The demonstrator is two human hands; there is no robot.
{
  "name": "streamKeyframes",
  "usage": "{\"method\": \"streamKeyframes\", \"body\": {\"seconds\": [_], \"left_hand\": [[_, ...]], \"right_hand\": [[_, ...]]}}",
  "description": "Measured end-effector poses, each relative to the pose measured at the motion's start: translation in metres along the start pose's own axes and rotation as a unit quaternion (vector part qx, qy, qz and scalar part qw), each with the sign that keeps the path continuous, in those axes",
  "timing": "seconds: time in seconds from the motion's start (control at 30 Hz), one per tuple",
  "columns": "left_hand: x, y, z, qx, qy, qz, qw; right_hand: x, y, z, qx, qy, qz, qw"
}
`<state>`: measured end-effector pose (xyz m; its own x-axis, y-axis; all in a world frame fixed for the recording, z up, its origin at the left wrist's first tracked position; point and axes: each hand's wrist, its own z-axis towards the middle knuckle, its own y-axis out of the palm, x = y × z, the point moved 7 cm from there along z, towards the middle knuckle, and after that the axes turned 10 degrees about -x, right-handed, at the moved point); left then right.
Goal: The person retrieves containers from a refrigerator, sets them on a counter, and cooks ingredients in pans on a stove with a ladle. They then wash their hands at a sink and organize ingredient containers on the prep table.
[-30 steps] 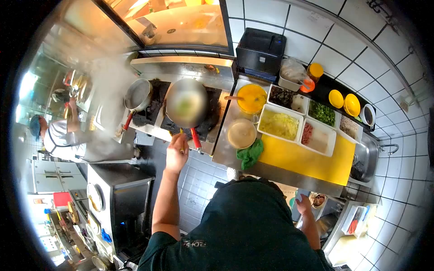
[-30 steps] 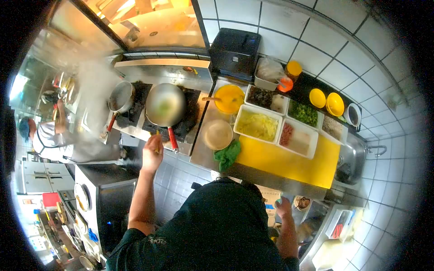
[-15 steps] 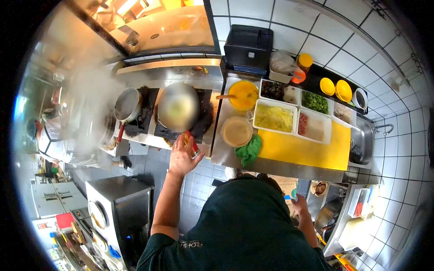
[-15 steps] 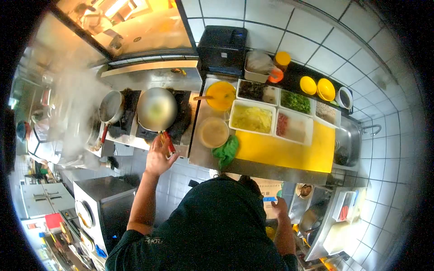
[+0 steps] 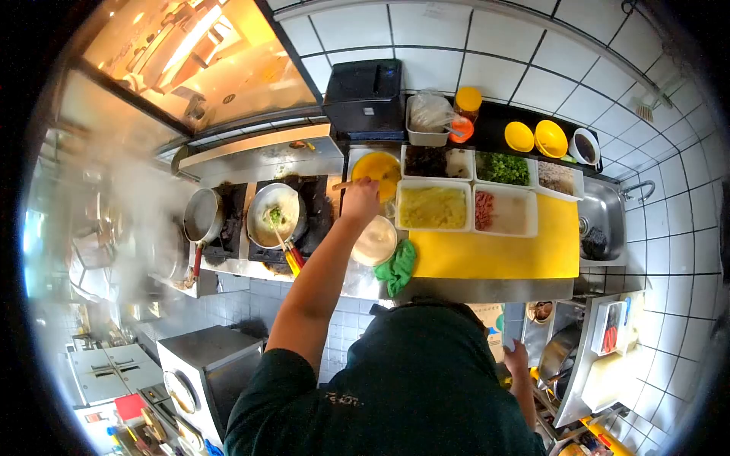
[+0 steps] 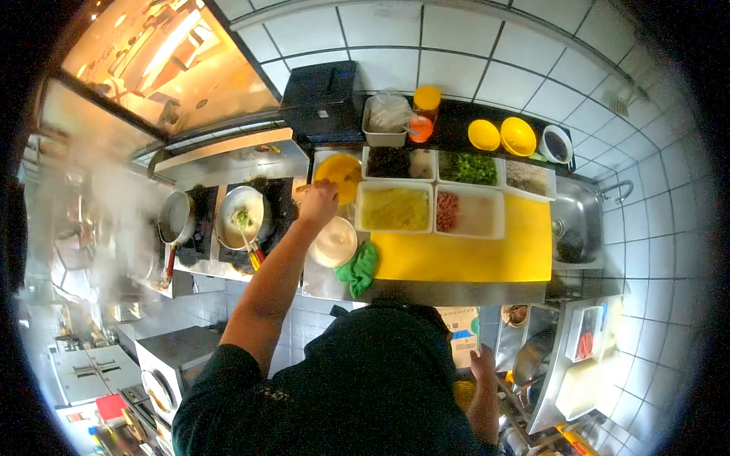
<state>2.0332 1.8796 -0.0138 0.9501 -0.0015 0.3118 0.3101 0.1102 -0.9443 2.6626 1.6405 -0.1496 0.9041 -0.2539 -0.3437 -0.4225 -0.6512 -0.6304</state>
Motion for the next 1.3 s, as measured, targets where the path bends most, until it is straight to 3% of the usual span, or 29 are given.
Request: {"method": "streamKeyframes", "body": {"seconds": [0.1,0.2,0.3,0.4,0.5,0.6,0.7,0.8,0.93,1.0,1.07,1.2,1.23,1.27,1.3], "left_hand": [[-0.002,0.017,0.031,-0.04,-0.032,0.052,0.997],[-0.013,0.038,0.05,-0.074,-0.042,0.067,0.994],[-0.021,0.055,0.061,-0.138,-0.059,0.116,0.982],[-0.018,0.057,0.067,-0.175,-0.072,0.137,0.972],[-0.014,0.054,0.068,-0.187,-0.08,0.159,0.966],[-0.025,0.066,0.071,-0.233,-0.09,0.177,0.952],[-0.025,0.064,0.067,-0.204,-0.086,0.159,0.962],[-0.022,0.058,0.062,-0.143,-0.066,0.155,0.975],[-0.022,0.031,0.048,-0.063,-0.074,0.019,0.995],[-0.023,0.001,0.026,0.009,-0.088,-0.047,0.995],[-0.013,-0.065,-0.006,0.092,-0.093,-0.023,0.991],[-0.039,-0.163,-0.086,0.266,-0.155,-0.077,0.949],[-0.086,-0.152,-0.108,0.298,-0.183,-0.361,0.865],[-0.13,-0.138,-0.134,0.382,-0.195,-0.597,0.678],[-0.152,-0.138,-0.139,0.301,-0.205,-0.352,0.862]], "right_hand": [[0.051,0.016,0.0,-0.003,0.071,0.008,0.997],[0.091,0.042,0.003,-0.028,-0.101,-0.013,0.994],[0.09,0.032,-0.005,-0.088,0.101,0.002,0.991],[0.186,0.099,0.034,-0.097,0.004,-0.105,0.99],[0.118,0.046,0.02,-0.193,0.116,-0.094,0.97],[0.132,0.043,0.038,0.016,-0.062,-0.133,0.989],[0.105,0.009,0.033,0.013,0.047,-0.037,0.998],[0.087,-0.007,0.03,0.008,0.065,-0.014,0.998],[0.082,-0.001,0.03,-0.031,0.06,-0.019,0.998],[0.083,0.005,0.033,-0.05,0.065,-0.025,0.996],[0.064,0.004,0.026,-0.076,0.108,-0.011,0.991],[0.061,0.019,0.027,0.013,0.025,-0.011,1.0],[0.059,0.02,0.023,0.029,0.039,-0.005,0.999],[0.065,0.027,0.03,0.047,0.026,-0.024,0.998],[0.061,0.031,0.035,0.001,0.035,0.041,0.999]]}}
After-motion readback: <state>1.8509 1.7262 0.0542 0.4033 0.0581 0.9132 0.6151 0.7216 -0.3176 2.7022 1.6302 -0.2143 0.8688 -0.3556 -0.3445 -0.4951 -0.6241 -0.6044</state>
